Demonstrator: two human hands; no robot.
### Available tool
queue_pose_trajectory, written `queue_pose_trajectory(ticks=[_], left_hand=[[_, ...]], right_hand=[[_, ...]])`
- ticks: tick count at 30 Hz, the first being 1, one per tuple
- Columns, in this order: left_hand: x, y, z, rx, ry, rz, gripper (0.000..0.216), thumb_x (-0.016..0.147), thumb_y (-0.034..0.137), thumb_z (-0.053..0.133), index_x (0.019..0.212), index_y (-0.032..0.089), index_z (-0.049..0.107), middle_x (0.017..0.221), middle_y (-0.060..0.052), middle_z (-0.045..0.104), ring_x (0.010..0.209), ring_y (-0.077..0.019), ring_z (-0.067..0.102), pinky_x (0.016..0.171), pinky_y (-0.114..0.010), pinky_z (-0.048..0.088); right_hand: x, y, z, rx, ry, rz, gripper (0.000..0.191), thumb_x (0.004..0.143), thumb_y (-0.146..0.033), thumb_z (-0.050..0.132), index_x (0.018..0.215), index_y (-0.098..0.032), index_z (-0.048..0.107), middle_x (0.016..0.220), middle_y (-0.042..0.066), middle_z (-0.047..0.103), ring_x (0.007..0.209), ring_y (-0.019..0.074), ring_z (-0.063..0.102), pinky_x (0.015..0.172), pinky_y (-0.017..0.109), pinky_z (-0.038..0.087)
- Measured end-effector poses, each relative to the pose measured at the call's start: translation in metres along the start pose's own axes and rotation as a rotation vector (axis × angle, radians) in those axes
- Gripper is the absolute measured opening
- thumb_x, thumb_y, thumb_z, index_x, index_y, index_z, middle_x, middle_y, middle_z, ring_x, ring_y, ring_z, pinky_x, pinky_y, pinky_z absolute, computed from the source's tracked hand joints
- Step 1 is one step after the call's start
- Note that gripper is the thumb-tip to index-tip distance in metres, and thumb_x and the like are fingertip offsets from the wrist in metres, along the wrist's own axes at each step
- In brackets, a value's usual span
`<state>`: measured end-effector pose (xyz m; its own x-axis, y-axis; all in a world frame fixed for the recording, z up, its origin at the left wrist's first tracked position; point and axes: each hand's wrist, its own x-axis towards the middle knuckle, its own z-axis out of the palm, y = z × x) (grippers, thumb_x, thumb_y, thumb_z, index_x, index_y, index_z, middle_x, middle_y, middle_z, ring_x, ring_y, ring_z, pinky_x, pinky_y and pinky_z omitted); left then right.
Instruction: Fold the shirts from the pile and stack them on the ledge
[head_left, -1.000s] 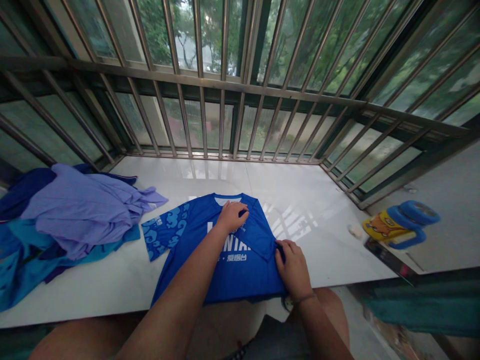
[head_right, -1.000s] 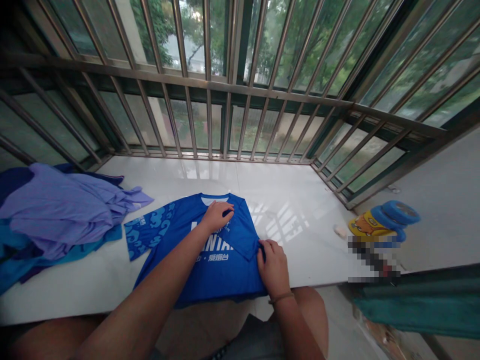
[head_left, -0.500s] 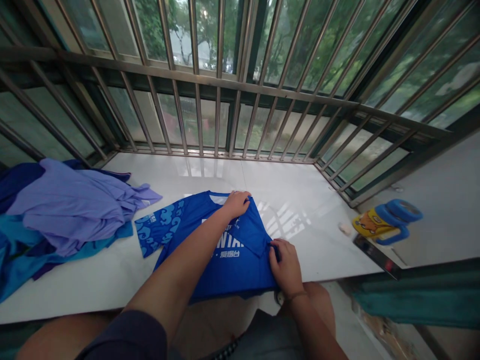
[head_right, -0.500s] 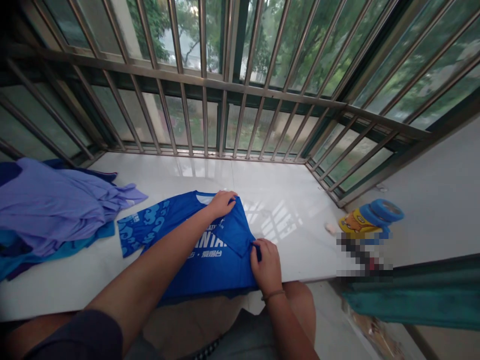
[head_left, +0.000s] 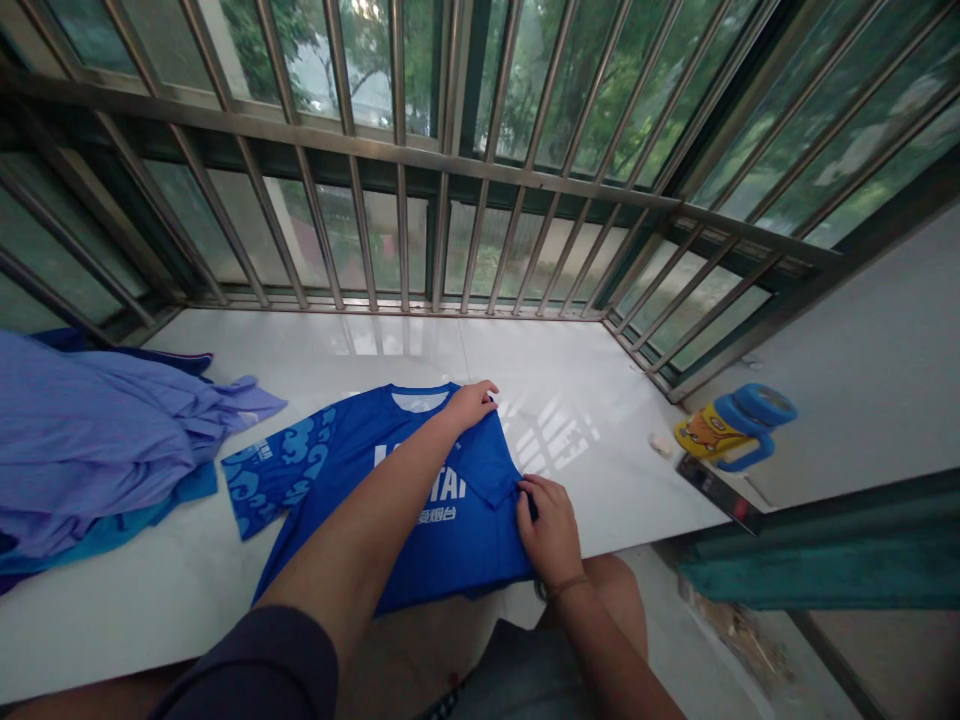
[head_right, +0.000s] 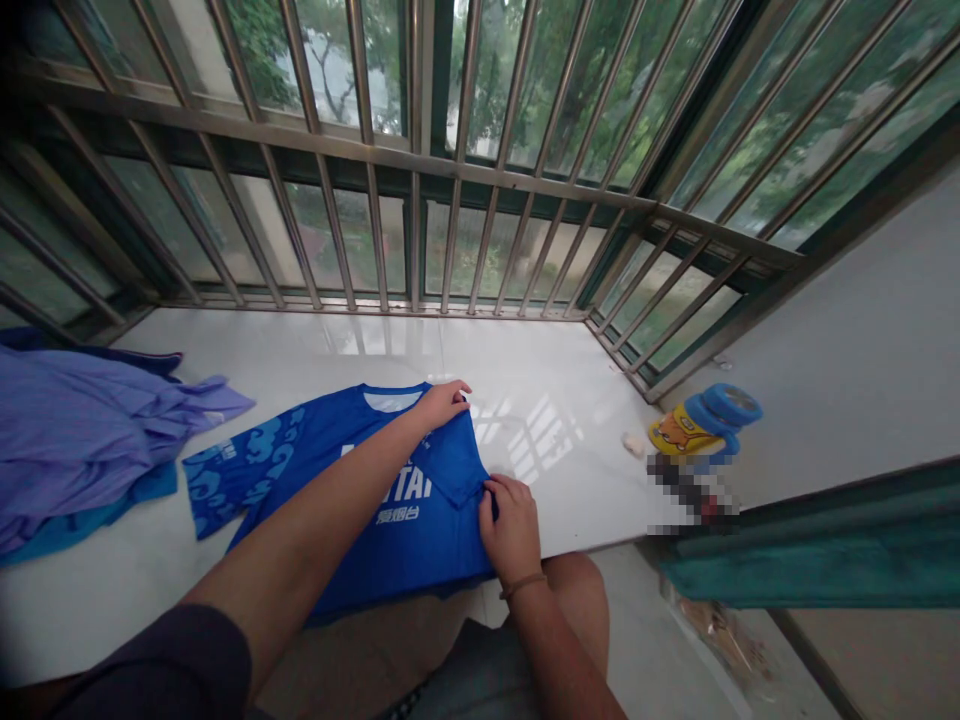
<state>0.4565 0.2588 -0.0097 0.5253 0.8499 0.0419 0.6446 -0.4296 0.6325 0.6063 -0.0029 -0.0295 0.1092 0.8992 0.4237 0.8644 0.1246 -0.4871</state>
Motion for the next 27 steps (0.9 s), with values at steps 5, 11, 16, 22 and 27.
queue_pose_trajectory(ticks=[5,11,16,22,27], left_hand=[[0.0,-0.001,0.005,0.044,0.068,-0.049,0.027,0.1,0.028,0.071,0.126,0.024,0.074,0.108,-0.006,0.082,0.111,-0.0257,0.074,0.099,-0.035,0.054],[-0.003,0.008,0.002,0.081,0.131,0.007,0.022,0.103,0.023,0.062,0.12,0.02,0.075,0.125,-0.013,0.077,0.123,-0.0284,0.068,0.111,-0.04,0.05],[-0.042,0.034,-0.001,0.076,0.095,0.159,0.026,0.106,0.024,0.054,0.113,0.023,0.079,0.126,-0.01,0.078,0.126,-0.0286,0.067,0.117,-0.044,0.048],[-0.176,0.027,-0.01,0.051,0.141,0.17,0.032,0.106,0.024,0.049,0.119,0.031,0.078,0.131,-0.006,0.079,0.128,-0.0245,0.068,0.117,-0.041,0.051],[-0.296,-0.05,-0.068,0.104,0.491,-0.213,0.029,0.105,0.036,0.048,0.11,0.03,0.075,0.116,-0.007,0.08,0.116,-0.0298,0.071,0.109,-0.049,0.055]], right_hand=[[-0.002,0.003,0.004,-0.03,0.02,0.01,0.027,0.104,-0.026,0.056,0.115,-0.021,0.08,0.119,0.013,0.079,0.115,0.0294,0.069,0.107,0.052,0.055],[-0.001,0.001,0.003,-0.049,0.003,0.008,0.023,0.104,-0.025,0.056,0.111,-0.022,0.077,0.117,0.012,0.078,0.114,0.0292,0.069,0.107,0.051,0.055],[-0.001,0.002,0.002,-0.045,0.009,-0.009,0.02,0.105,-0.027,0.056,0.116,-0.022,0.072,0.118,0.013,0.077,0.114,0.0303,0.069,0.105,0.05,0.055],[-0.002,0.009,0.005,-0.068,0.033,-0.025,0.018,0.106,-0.03,0.055,0.108,-0.021,0.07,0.116,0.015,0.077,0.114,0.0326,0.068,0.106,0.051,0.052],[-0.001,0.01,0.004,-0.089,0.0,-0.044,0.019,0.105,-0.033,0.055,0.102,-0.023,0.071,0.114,0.014,0.077,0.113,0.0326,0.067,0.105,0.05,0.05]])
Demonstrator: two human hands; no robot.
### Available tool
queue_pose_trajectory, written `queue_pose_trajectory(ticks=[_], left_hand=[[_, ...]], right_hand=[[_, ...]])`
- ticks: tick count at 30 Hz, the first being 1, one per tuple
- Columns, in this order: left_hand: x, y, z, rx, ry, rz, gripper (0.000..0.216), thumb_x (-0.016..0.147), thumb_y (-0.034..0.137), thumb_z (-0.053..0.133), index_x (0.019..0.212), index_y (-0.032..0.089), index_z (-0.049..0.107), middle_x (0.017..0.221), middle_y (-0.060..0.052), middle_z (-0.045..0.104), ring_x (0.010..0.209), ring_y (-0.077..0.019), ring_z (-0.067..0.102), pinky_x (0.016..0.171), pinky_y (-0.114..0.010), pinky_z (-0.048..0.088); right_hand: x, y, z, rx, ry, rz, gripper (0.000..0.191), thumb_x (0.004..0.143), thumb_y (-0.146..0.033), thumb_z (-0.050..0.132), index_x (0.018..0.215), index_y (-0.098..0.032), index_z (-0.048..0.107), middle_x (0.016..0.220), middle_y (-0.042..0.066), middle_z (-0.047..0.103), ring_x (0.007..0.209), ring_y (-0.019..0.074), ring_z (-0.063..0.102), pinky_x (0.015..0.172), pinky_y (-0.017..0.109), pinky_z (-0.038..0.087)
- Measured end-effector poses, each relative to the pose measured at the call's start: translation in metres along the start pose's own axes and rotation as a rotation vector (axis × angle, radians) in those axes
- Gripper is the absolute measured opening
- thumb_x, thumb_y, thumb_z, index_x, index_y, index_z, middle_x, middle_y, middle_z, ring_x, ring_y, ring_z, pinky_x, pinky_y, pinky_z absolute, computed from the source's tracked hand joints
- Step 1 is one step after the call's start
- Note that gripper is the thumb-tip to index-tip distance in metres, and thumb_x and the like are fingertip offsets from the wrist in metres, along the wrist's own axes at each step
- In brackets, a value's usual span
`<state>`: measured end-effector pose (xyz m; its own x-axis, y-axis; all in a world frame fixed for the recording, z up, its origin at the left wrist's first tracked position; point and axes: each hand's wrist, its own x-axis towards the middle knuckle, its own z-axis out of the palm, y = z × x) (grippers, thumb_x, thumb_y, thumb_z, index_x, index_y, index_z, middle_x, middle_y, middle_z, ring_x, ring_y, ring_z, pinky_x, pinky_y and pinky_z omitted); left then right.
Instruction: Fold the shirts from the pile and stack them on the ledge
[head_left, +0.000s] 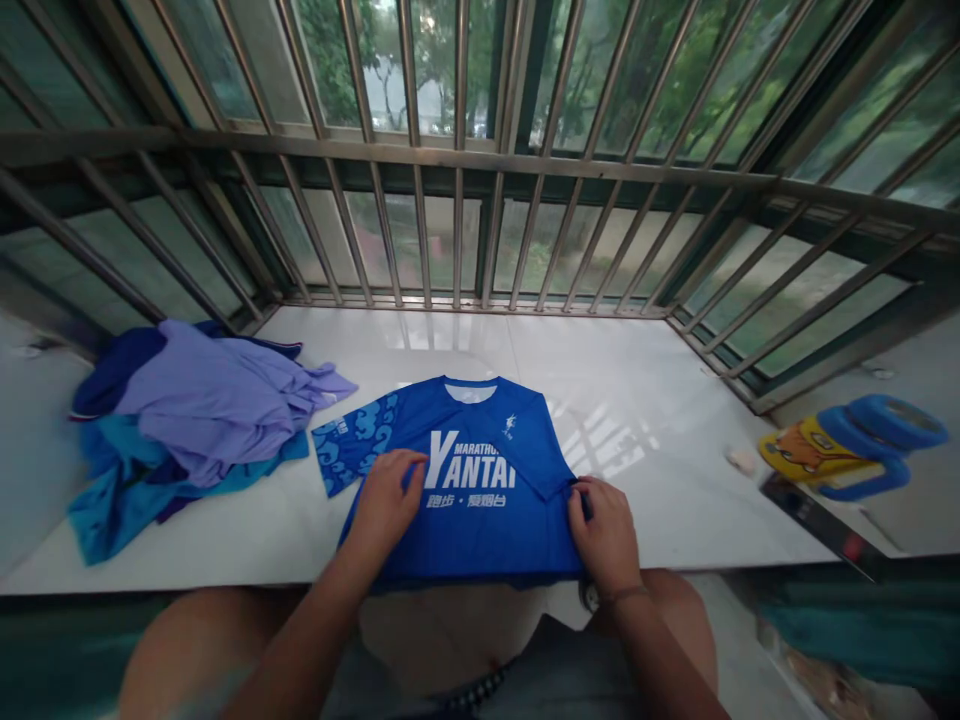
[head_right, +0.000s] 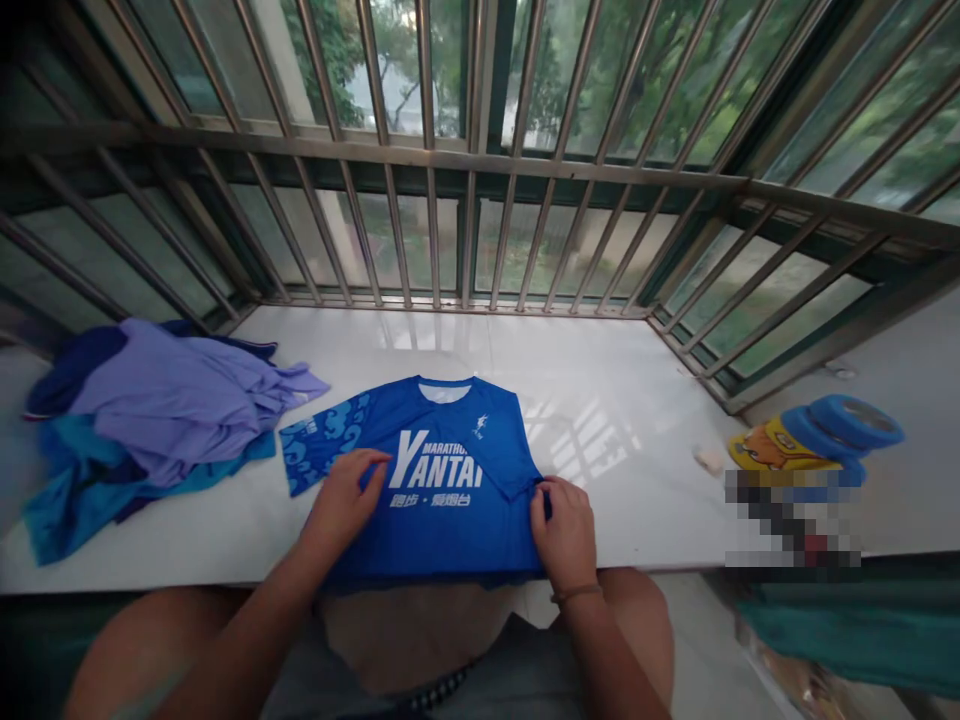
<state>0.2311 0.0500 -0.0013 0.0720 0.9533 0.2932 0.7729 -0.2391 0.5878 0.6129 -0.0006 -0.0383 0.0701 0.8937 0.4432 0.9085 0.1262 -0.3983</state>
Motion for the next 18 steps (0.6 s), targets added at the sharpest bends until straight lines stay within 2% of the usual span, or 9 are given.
queue_pose_trajectory(ticks=[3,6,8,13,15,18], left_hand=[[-0.013,-0.059,-0.048,0.224,0.094,-0.269,0.038,0.105,0.049,0.046,0.108,0.024,0.074,0.111,-0.012,0.078,0.11,-0.033,0.071,0.106,-0.049,0.055],[-0.018,-0.09,-0.065,0.405,0.034,-0.415,0.059,0.101,0.066,0.05,0.114,0.014,0.074,0.115,-0.02,0.075,0.116,-0.0383,0.069,0.107,-0.05,0.053],[-0.018,-0.096,-0.061,0.454,0.0,-0.434,0.062,0.099,0.068,0.053,0.118,0.012,0.073,0.119,-0.022,0.073,0.119,-0.0401,0.068,0.106,-0.049,0.053],[-0.004,-0.086,-0.044,0.455,-0.025,-0.415,0.031,0.102,0.039,0.053,0.104,0.016,0.075,0.116,-0.019,0.074,0.114,-0.037,0.069,0.102,-0.047,0.054],[0.004,-0.082,-0.043,0.45,-0.018,-0.415,0.029,0.103,0.036,0.052,0.101,0.017,0.074,0.112,-0.019,0.075,0.111,-0.0367,0.07,0.1,-0.046,0.054],[0.015,-0.075,-0.046,0.361,0.033,-0.443,0.03,0.106,0.039,0.048,0.11,0.018,0.07,0.103,-0.016,0.078,0.1,-0.0349,0.074,0.092,-0.045,0.056]], right_hand=[[0.001,0.001,0.0,-0.031,-0.01,0.0,0.022,0.105,-0.035,0.055,0.1,-0.023,0.071,0.112,0.014,0.076,0.11,0.032,0.067,0.104,0.048,0.05],[0.002,0.003,0.002,-0.053,-0.014,-0.003,0.025,0.105,-0.037,0.054,0.098,-0.022,0.072,0.111,0.014,0.076,0.107,0.0315,0.067,0.102,0.047,0.05],[0.002,0.004,0.003,-0.057,-0.017,-0.002,0.026,0.105,-0.038,0.053,0.097,-0.022,0.073,0.111,0.014,0.076,0.105,0.0311,0.067,0.101,0.046,0.05],[0.002,0.002,0.002,-0.05,-0.019,0.018,0.026,0.105,-0.038,0.053,0.097,-0.022,0.072,0.11,0.014,0.076,0.104,0.0307,0.067,0.1,0.045,0.05],[0.003,0.001,0.001,-0.049,-0.023,0.03,0.026,0.105,-0.037,0.053,0.097,-0.022,0.072,0.11,0.014,0.076,0.104,0.0306,0.067,0.1,0.044,0.05],[0.003,0.001,0.001,-0.048,-0.029,0.038,0.026,0.105,-0.037,0.053,0.096,-0.022,0.071,0.11,0.014,0.076,0.104,0.0307,0.067,0.099,0.044,0.05]])
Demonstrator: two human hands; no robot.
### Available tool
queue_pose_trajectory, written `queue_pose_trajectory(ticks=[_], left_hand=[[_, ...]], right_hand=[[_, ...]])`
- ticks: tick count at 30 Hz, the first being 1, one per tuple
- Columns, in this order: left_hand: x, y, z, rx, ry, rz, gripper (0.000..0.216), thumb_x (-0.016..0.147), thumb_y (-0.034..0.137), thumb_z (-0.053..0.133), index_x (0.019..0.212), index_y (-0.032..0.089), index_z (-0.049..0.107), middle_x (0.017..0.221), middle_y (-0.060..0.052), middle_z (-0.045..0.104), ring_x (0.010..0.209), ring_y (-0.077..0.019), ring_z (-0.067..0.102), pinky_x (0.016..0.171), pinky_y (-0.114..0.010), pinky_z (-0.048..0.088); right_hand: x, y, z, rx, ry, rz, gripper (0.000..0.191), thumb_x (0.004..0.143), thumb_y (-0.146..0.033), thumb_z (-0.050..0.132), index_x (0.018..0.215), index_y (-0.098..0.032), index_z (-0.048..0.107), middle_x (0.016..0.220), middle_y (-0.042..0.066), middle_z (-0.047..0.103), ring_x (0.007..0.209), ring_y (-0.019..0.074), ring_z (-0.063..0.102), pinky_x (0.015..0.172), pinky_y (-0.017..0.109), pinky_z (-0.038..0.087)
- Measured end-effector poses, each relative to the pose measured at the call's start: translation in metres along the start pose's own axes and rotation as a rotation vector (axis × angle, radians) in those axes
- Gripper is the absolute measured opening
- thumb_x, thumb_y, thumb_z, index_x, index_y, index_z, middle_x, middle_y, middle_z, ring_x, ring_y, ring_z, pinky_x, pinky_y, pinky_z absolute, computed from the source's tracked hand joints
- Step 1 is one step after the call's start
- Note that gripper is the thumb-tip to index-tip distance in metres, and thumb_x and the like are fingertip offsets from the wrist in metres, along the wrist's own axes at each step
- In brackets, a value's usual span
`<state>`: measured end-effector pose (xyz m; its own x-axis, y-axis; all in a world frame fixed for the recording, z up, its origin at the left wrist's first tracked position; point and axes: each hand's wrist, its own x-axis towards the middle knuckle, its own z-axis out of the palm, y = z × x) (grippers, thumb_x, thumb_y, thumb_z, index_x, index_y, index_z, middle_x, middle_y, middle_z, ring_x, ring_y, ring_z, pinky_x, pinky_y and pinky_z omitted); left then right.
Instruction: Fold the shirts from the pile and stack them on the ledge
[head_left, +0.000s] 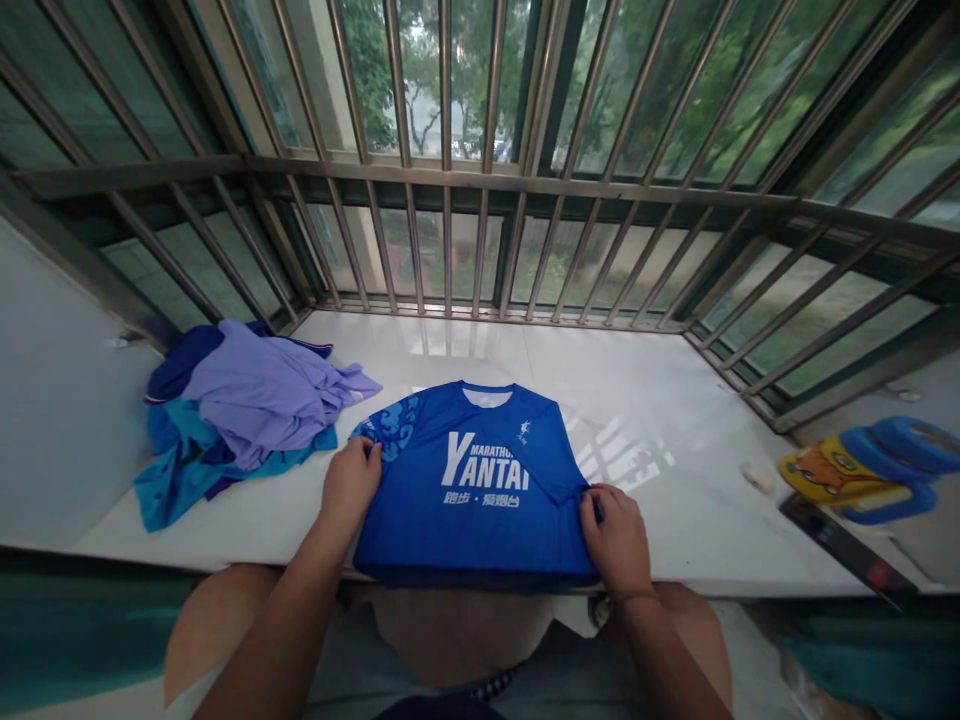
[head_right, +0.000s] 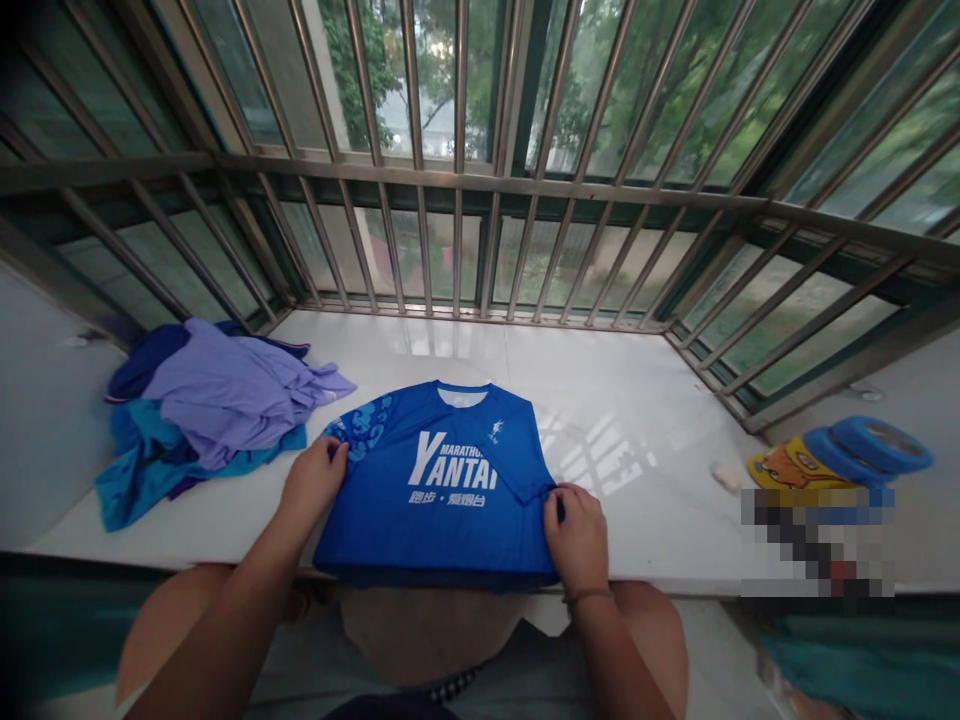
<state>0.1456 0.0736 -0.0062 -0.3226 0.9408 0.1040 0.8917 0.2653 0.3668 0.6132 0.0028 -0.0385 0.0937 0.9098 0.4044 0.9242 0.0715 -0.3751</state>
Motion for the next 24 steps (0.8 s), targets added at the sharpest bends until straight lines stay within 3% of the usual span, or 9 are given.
queue_pose_trajectory(ticks=[3,5,8,11,15,18,21,24], left_hand=[[-0.001,0.013,-0.004,-0.159,0.042,0.058,0.028,0.107,0.042,0.048,0.115,0.021,0.065,0.102,-0.012,0.078,0.095,-0.0322,0.076,0.089,-0.044,0.058],[-0.008,0.022,-0.003,-0.235,0.041,0.26,0.021,0.105,0.039,0.052,0.109,0.023,0.064,0.109,-0.013,0.078,0.105,-0.0316,0.076,0.097,-0.046,0.059],[-0.025,0.029,0.003,-0.254,-0.075,0.652,0.011,0.101,0.031,0.06,0.106,0.025,0.067,0.137,-0.013,0.075,0.132,-0.0317,0.069,0.116,-0.051,0.052],[-0.042,0.022,0.011,-0.237,-0.171,0.837,0.023,0.099,0.025,0.065,0.122,0.029,0.07,0.153,-0.007,0.069,0.143,-0.0303,0.063,0.126,-0.058,0.043],[-0.051,-0.006,0.016,-0.272,-0.087,0.741,0.043,0.1,0.035,0.071,0.142,0.03,0.065,0.153,-0.009,0.068,0.143,-0.0315,0.063,0.125,-0.058,0.047],[-0.047,-0.028,0.018,-0.319,-0.07,0.65,0.055,0.097,0.046,0.076,0.147,0.027,0.063,0.152,-0.012,0.068,0.142,-0.0332,0.063,0.122,-0.055,0.051],[-0.041,-0.039,0.019,-0.373,-0.061,0.562,0.057,0.095,0.049,0.077,0.145,0.026,0.063,0.146,-0.013,0.071,0.136,-0.0332,0.067,0.118,-0.054,0.054],[-0.038,-0.036,0.018,-0.389,-0.068,0.545,0.051,0.093,0.044,0.077,0.14,0.026,0.066,0.14,-0.011,0.074,0.132,-0.0324,0.069,0.117,-0.053,0.055]], right_hand=[[0.0,0.0,0.0,0.006,-0.004,-0.001,0.025,0.105,-0.037,0.052,0.096,-0.022,0.071,0.11,0.014,0.076,0.105,0.0308,0.067,0.1,0.044,0.049],[0.0,0.0,-0.001,0.01,-0.009,-0.003,0.025,0.104,-0.037,0.052,0.095,-0.022,0.07,0.11,0.014,0.076,0.104,0.0306,0.067,0.099,0.044,0.049],[0.001,0.0,0.0,0.008,-0.007,-0.012,0.024,0.105,-0.037,0.052,0.094,-0.023,0.069,0.11,0.014,0.076,0.103,0.0303,0.067,0.099,0.044,0.05],[0.001,0.002,0.002,0.005,0.01,-0.034,0.025,0.105,-0.036,0.052,0.094,-0.023,0.069,0.109,0.014,0.076,0.103,0.0303,0.068,0.099,0.044,0.05],[0.0,0.001,-0.001,-0.038,0.07,-0.089,0.024,0.105,-0.035,0.053,0.096,-0.022,0.071,0.108,0.015,0.076,0.102,0.0311,0.068,0.097,0.046,0.051],[0.002,-0.017,-0.008,-0.067,0.1,-0.18,0.021,0.104,-0.035,0.057,0.104,-0.022,0.074,0.117,0.015,0.076,0.111,0.0327,0.067,0.1,0.049,0.05],[0.009,-0.058,-0.01,0.023,0.035,-0.281,0.019,0.106,-0.032,0.058,0.11,-0.023,0.074,0.12,0.012,0.076,0.113,0.0305,0.067,0.104,0.047,0.05],[0.025,-0.111,0.004,0.151,-0.117,-0.326,0.021,0.109,-0.029,0.054,0.116,-0.022,0.073,0.118,0.011,0.076,0.113,0.0277,0.068,0.104,0.042,0.052]])
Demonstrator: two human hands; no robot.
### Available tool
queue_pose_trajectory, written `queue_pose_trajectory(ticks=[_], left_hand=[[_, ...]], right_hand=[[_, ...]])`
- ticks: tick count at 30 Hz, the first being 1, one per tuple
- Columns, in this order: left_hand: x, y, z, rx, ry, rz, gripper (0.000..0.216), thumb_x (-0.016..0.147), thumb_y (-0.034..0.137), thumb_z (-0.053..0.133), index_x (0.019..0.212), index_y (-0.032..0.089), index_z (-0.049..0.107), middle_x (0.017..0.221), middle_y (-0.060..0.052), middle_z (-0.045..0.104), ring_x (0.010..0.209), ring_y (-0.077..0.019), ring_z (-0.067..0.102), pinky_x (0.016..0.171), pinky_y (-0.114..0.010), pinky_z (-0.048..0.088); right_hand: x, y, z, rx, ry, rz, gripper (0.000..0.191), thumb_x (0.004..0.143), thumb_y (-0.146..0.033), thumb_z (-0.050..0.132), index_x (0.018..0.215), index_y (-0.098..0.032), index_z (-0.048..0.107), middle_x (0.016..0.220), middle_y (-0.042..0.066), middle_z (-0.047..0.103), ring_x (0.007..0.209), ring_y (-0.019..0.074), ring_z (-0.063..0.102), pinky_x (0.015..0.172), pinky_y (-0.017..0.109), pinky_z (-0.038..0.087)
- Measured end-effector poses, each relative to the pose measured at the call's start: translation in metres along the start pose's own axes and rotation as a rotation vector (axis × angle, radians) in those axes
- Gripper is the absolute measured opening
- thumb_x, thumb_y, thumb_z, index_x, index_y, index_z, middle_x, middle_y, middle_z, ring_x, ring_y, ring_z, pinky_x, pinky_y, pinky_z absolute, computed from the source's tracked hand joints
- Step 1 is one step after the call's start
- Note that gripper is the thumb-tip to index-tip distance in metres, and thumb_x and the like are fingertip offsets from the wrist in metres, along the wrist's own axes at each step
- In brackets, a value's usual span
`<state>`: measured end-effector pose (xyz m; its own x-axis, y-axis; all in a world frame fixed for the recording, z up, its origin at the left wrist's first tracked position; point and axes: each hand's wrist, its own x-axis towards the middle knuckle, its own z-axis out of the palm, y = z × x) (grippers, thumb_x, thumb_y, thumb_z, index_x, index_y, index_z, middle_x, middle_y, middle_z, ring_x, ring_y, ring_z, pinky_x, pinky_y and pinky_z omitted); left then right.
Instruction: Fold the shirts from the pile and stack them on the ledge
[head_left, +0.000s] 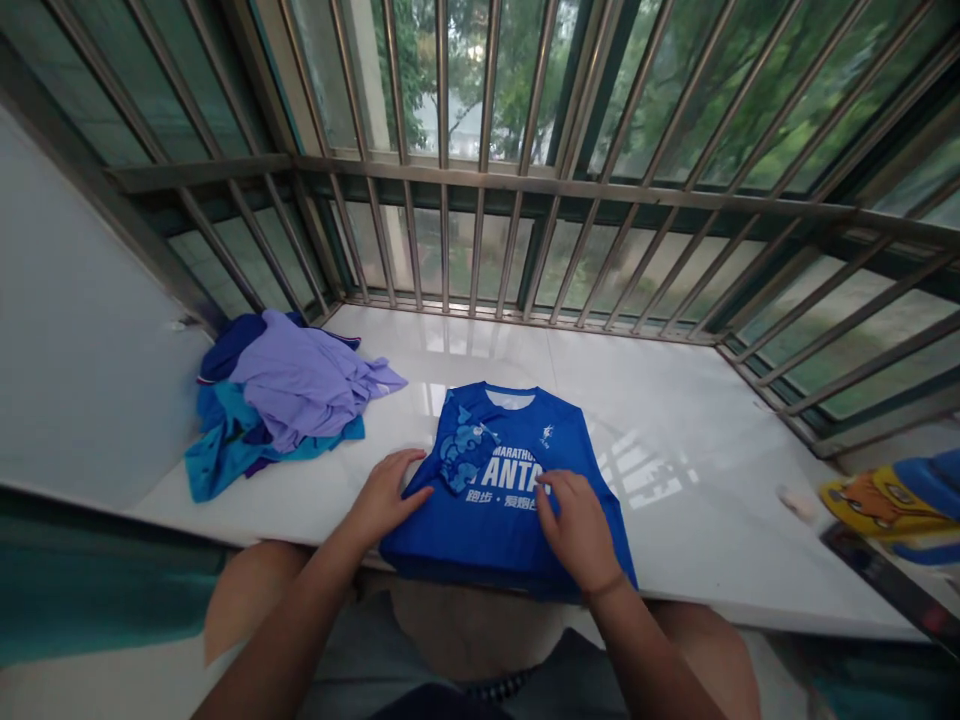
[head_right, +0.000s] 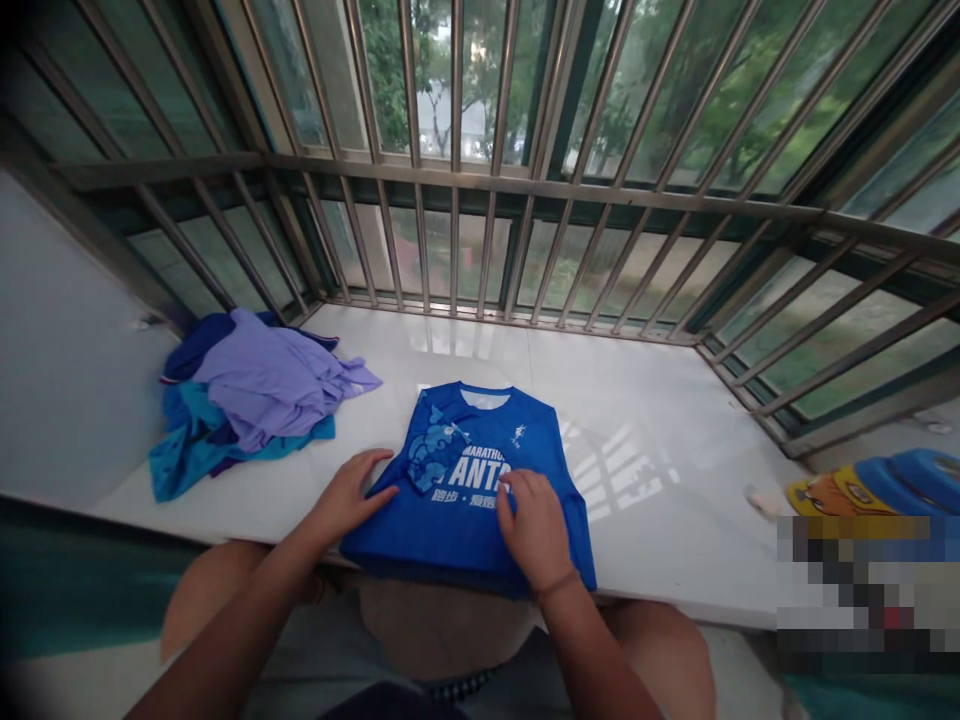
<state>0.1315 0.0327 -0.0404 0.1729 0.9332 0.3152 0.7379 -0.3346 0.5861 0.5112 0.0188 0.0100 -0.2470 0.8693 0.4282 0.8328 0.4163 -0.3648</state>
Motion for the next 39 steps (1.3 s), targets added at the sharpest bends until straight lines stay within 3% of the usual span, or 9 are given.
queue_pose_trajectory(ticks=[3,7,12,16,20,24,29,34,39], left_hand=[[0.004,0.007,0.0,0.006,-0.015,0.015,0.041,0.094,0.035,0.073,0.134,0.027,0.07,0.136,-0.009,0.076,0.129,-0.0316,0.07,0.115,-0.053,0.055],[0.005,0.012,0.0,-0.008,0.009,-0.01,0.027,0.098,0.031,0.067,0.124,0.027,0.073,0.129,-0.009,0.078,0.124,-0.0298,0.071,0.113,-0.052,0.056],[0.005,0.01,0.002,-0.039,0.054,-0.046,0.015,0.097,0.025,0.063,0.105,0.026,0.076,0.119,-0.009,0.079,0.117,-0.028,0.072,0.107,-0.05,0.058],[0.005,0.011,-0.002,-0.061,0.063,-0.058,0.016,0.098,0.027,0.064,0.11,0.025,0.074,0.118,-0.009,0.078,0.116,-0.028,0.071,0.107,-0.05,0.058],[0.005,0.017,-0.004,-0.011,-0.013,-0.038,0.048,0.091,0.036,0.078,0.136,0.026,0.066,0.136,-0.011,0.073,0.129,-0.0317,0.067,0.114,-0.052,0.053],[0.011,0.028,0.009,0.149,-0.022,-0.079,0.065,0.088,0.039,0.083,0.146,0.022,0.059,0.143,-0.015,0.07,0.133,-0.0371,0.064,0.117,-0.056,0.049],[0.021,0.044,0.025,0.307,0.013,-0.091,0.054,0.097,0.033,0.072,0.147,0.018,0.058,0.134,-0.018,0.071,0.123,-0.0372,0.066,0.107,-0.054,0.052],[0.025,0.03,0.014,0.275,-0.02,-0.056,0.056,0.091,0.006,0.056,0.144,0.022,0.062,0.129,-0.014,0.075,0.118,-0.0329,0.069,0.107,-0.051,0.052],[0.022,0.002,-0.004,0.1,-0.028,0.032,0.048,0.091,0.009,0.056,0.134,0.025,0.071,0.131,-0.01,0.077,0.123,-0.0302,0.069,0.112,-0.05,0.053]], right_hand=[[0.041,-0.034,0.028,0.031,-0.138,0.045,0.025,0.109,-0.028,0.055,0.126,-0.02,0.072,0.123,0.013,0.075,0.116,0.0275,0.068,0.105,0.039,0.052],[0.089,-0.055,0.057,-0.059,-0.296,0.21,0.036,0.105,-0.031,0.064,0.137,-0.015,0.068,0.134,0.018,0.07,0.125,0.0316,0.063,0.109,0.041,0.048],[0.118,-0.057,0.073,0.034,-0.407,0.375,0.016,0.096,-0.026,0.074,0.108,-0.016,0.074,0.125,0.02,0.07,0.123,0.034,0.062,0.107,0.042,0.046],[0.123,-0.055,0.077,0.22,-0.396,0.424,0.009,0.094,-0.025,0.073,0.089,-0.021,0.068,0.109,0.014,0.073,0.111,0.0287,0.065,0.102,0.037,0.047],[0.125,-0.059,0.081,0.519,-0.365,0.58,0.013,0.101,-0.035,0.064,0.097,-0.023,0.062,0.096,0.007,0.073,0.093,0.0229,0.07,0.086,0.032,0.055],[0.131,-0.071,0.085,0.872,-0.38,0.769,0.021,0.106,-0.047,0.058,0.104,-0.026,0.057,0.089,0.003,0.073,0.074,0.0197,0.074,0.069,0.032,0.061],[0.142,-0.085,0.08,1.136,-0.402,0.87,0.021,0.108,-0.045,0.056,0.1,-0.026,0.054,0.085,0.002,0.072,0.073,0.0156,0.074,0.071,0.029,0.064],[0.143,-0.085,0.077,1.128,-0.404,0.9,0.014,0.107,-0.039,0.058,0.103,-0.026,0.053,0.084,0.001,0.071,0.072,0.0144,0.074,0.07,0.026,0.064],[0.119,-0.069,0.077,0.849,-0.476,0.87,0.018,0.1,-0.031,0.064,0.115,-0.026,0.054,0.073,-0.002,0.069,0.065,0.0191,0.074,0.063,0.03,0.061]])
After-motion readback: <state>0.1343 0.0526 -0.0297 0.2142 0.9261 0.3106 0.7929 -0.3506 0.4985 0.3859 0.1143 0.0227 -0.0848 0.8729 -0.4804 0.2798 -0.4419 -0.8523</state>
